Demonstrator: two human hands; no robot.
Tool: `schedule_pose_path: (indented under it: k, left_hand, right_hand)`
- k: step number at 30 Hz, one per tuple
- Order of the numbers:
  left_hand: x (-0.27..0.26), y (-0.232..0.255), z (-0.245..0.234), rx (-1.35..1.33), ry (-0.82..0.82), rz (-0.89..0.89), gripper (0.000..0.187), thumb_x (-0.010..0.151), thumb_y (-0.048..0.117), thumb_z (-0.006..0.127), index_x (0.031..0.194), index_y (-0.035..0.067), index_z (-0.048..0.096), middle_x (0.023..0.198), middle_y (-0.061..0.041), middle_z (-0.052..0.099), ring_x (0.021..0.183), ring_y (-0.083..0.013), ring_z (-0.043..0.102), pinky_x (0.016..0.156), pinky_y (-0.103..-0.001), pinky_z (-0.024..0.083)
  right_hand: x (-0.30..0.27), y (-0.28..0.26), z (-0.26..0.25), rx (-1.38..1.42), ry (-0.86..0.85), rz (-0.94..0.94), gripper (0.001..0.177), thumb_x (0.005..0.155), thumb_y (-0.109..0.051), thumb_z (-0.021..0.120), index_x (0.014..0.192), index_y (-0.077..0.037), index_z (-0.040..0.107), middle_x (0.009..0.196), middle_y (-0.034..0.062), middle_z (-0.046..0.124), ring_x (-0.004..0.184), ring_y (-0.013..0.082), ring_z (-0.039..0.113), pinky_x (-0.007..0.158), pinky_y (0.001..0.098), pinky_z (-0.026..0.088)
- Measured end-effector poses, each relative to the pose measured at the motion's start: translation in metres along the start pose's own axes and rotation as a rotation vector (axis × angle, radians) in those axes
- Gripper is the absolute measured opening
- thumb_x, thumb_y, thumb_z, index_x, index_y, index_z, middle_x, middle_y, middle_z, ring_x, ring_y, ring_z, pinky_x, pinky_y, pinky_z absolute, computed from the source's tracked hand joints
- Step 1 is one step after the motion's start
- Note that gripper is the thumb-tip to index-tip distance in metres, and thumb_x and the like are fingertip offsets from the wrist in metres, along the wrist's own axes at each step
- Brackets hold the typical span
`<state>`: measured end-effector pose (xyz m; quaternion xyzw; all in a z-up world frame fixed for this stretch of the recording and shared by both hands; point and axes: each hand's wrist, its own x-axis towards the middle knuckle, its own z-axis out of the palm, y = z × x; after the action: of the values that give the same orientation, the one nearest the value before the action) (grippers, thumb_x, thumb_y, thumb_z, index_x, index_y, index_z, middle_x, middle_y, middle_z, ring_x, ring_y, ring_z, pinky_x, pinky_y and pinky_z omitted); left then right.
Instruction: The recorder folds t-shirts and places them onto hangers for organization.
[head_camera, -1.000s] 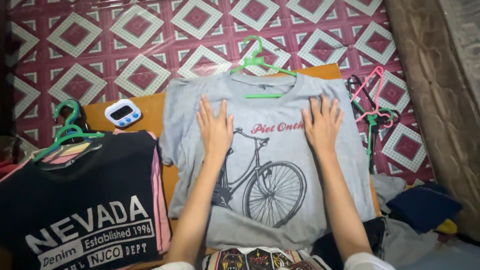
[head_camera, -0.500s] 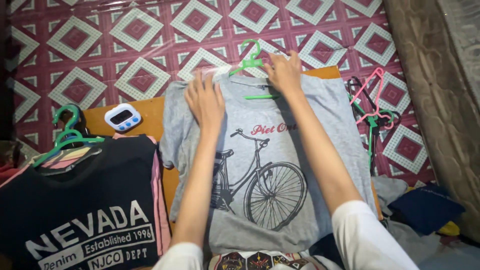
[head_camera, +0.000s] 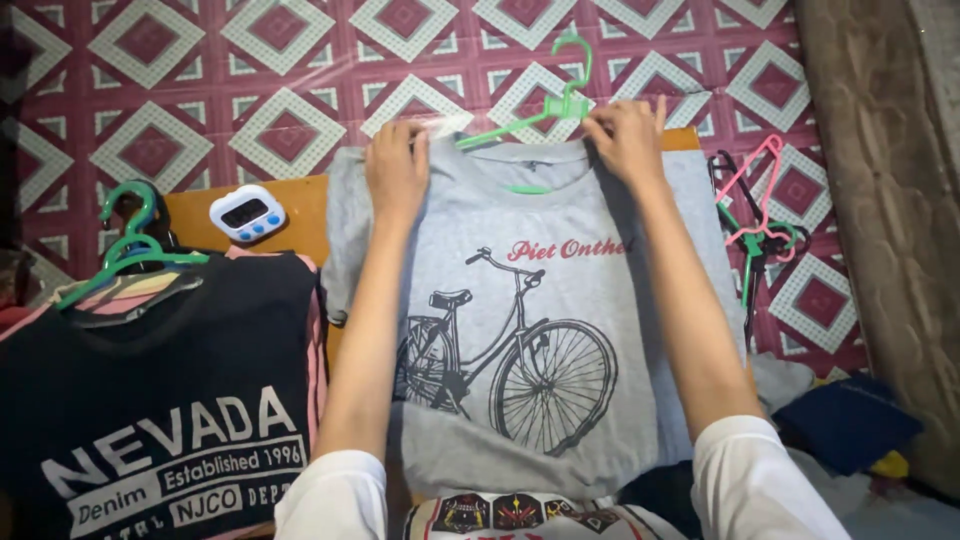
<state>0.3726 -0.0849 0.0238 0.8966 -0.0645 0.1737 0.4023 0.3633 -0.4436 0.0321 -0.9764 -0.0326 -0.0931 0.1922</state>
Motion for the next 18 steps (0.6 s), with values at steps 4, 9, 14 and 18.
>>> schedule_pose_path:
  k: [4,9,14,18]
  left_hand:
    - [-0.034,0.036,0.014,0.24,-0.009,0.13,0.048,0.101,0.03,0.063,0.14,0.004,0.055,0.148,-0.018,0.051,0.143,-0.0379,0.043,0.121,-0.054,0.031]
    - [-0.107,0.065,0.028,0.307,-0.04,0.118,0.082,0.098,0.038,0.063,0.159,-0.004,0.028,0.166,-0.029,0.021,0.156,-0.044,0.019,0.126,-0.059,0.014]
    - [-0.13,0.057,-0.002,0.479,-0.299,0.172,0.078,0.09,0.041,0.063,0.156,0.007,0.039,0.165,-0.017,0.031,0.152,-0.0345,0.028,0.122,-0.055,0.019]
    - [-0.125,0.027,-0.041,0.373,-0.055,0.087,0.066,0.097,0.038,0.063,0.151,0.004,0.049,0.162,-0.023,0.037,0.149,-0.0405,0.033,0.121,-0.054,0.024]
  right_hand:
    - [0.008,-0.006,0.015,0.027,0.254,-0.04,0.021,0.101,-0.034,0.074,0.109,-0.015,0.08,0.107,0.0084,0.072,0.113,0.0308,0.061,0.121,0.0624,0.021]
    - [-0.055,-0.096,0.007,-0.024,0.398,-0.115,0.051,0.093,-0.026,0.075,0.136,-0.004,0.061,0.133,0.023,0.059,0.127,0.0418,0.052,0.116,0.0607,0.026]
    - [-0.166,-0.123,0.003,-0.005,0.002,-0.395,0.067,0.09,-0.039,0.068,0.148,-0.009,0.051,0.152,0.019,0.051,0.141,0.037,0.043,0.117,0.0548,0.028]
    - [-0.166,-0.053,-0.057,-0.046,-0.17,0.305,0.06,0.099,-0.044,0.059,0.153,-0.02,0.052,0.138,0.0089,0.061,0.133,0.0317,0.053,0.119,0.0478,0.036]
